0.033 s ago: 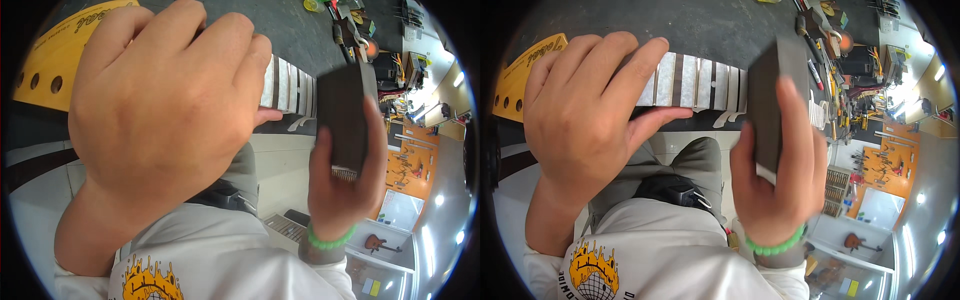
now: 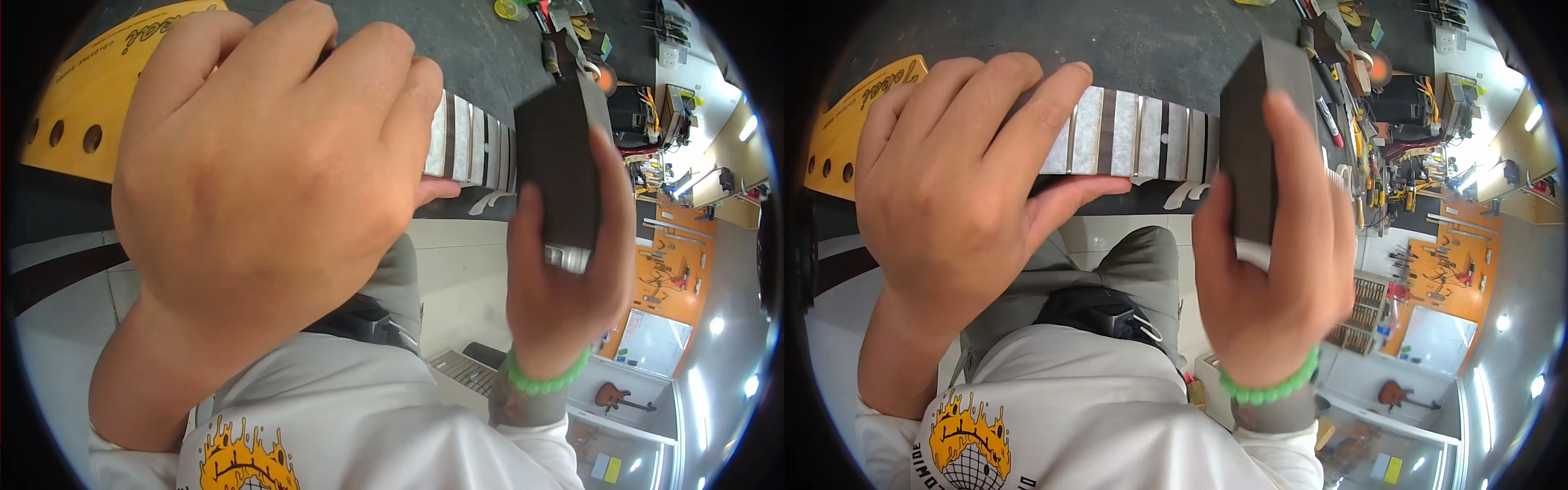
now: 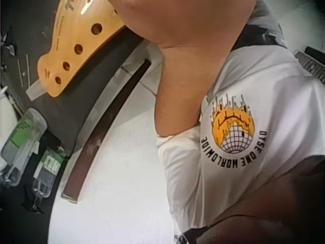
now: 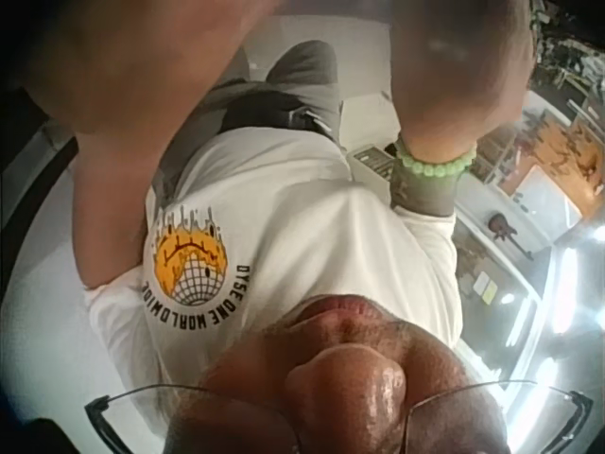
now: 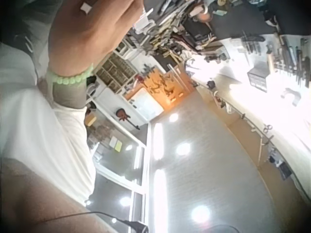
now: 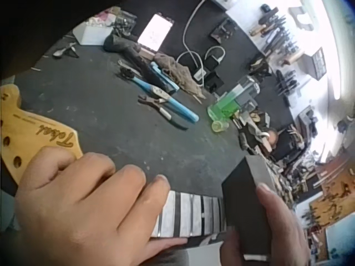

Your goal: Sanding the frets of a guitar neck using a sanding block.

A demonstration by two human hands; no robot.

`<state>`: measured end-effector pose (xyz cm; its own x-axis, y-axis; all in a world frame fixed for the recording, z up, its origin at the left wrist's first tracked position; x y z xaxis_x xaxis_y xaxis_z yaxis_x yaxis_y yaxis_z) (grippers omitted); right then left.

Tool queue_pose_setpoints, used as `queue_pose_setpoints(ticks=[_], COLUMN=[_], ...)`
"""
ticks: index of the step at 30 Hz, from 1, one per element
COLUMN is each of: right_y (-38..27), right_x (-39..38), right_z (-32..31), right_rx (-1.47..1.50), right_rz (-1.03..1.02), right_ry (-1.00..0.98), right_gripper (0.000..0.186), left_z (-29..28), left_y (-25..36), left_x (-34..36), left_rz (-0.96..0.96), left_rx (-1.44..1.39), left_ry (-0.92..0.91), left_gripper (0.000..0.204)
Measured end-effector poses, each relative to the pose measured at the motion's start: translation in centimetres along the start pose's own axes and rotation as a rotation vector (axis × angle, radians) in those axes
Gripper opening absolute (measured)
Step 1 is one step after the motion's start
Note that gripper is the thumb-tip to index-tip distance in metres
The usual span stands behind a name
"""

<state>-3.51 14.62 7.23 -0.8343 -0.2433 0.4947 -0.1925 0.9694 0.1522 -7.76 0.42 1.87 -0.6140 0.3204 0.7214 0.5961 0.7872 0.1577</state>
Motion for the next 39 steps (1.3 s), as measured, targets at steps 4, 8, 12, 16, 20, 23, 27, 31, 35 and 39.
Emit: queue_pose_setpoints(ticks=[4, 8, 12, 16, 20, 23, 27, 31, 35, 39], right_y=[0.8, -0.4, 0.6, 2.5, 1.3, 0.3, 1.9, 3.3, 1.9, 1.5], right_x=[0.0, -5.3, -3.1, 1.4, -3.6, -6.6, -1.3, 0.2, -5.6, -3.7], right_z=[0.6, -2.2, -1.0, 1.7, -1.3, -2.7, 0.2, 1.3, -1.6, -1.4], right_rx=[0.003, -0.021, 0.016, 0.141, 0.057, 0.066, 0.078, 0.260, 0.167, 0.096], right_rz=[0.030, -0.016, 0.013, 0.186, 0.107, 0.128, 0.114, 0.248, 0.197, 0.145], right_ry=[-0.017, 0.101, 0.095, -0.062, 0.093, 0.089, 0.104, 0.041, 0.098, 0.106], right_gripper=[0.059, 0.057, 0.057, 0.065, 0.060, 0.062, 0.061, 0.059, 0.064, 0.062], left_z=[0.5, -0.1, 0.2, 0.8, 0.3, 0.1, 0.6, 0.8, 0.3, 0.3], left_y=[0.0, -0.1, -0.5, -0.3, -0.5, -0.4, -0.5, -0.3, -0.5, -0.2], left_x=[-0.3, -0.3, -0.4, 0.0, 0.0, 0.0, -0.1, -0.1, -0.3, -0.1], left_rz=[-0.012, -0.038, -0.059, -0.035, -0.050, -0.047, -0.060, -0.048, -0.070, -0.071], left_rx=[0.005, -0.022, -0.027, -0.027, -0.026, -0.031, -0.043, -0.038, -0.019, -0.023], left_ry=[0.008, -0.002, 0.011, -0.008, -0.017, -0.014, -0.027, -0.015, -0.028, -0.025], left_gripper=[0.056, 0.056, 0.056, 0.055, 0.056, 0.056, 0.056, 0.056, 0.056, 0.057])
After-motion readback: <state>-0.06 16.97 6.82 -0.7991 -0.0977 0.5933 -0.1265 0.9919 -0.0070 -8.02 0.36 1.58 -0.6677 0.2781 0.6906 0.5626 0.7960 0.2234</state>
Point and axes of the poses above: each hand's wrist, its own x-axis towards the middle knuckle, its own z-axis out of the palm, y = z × x, the point moved 8 cm from there along x, towards the middle knuckle
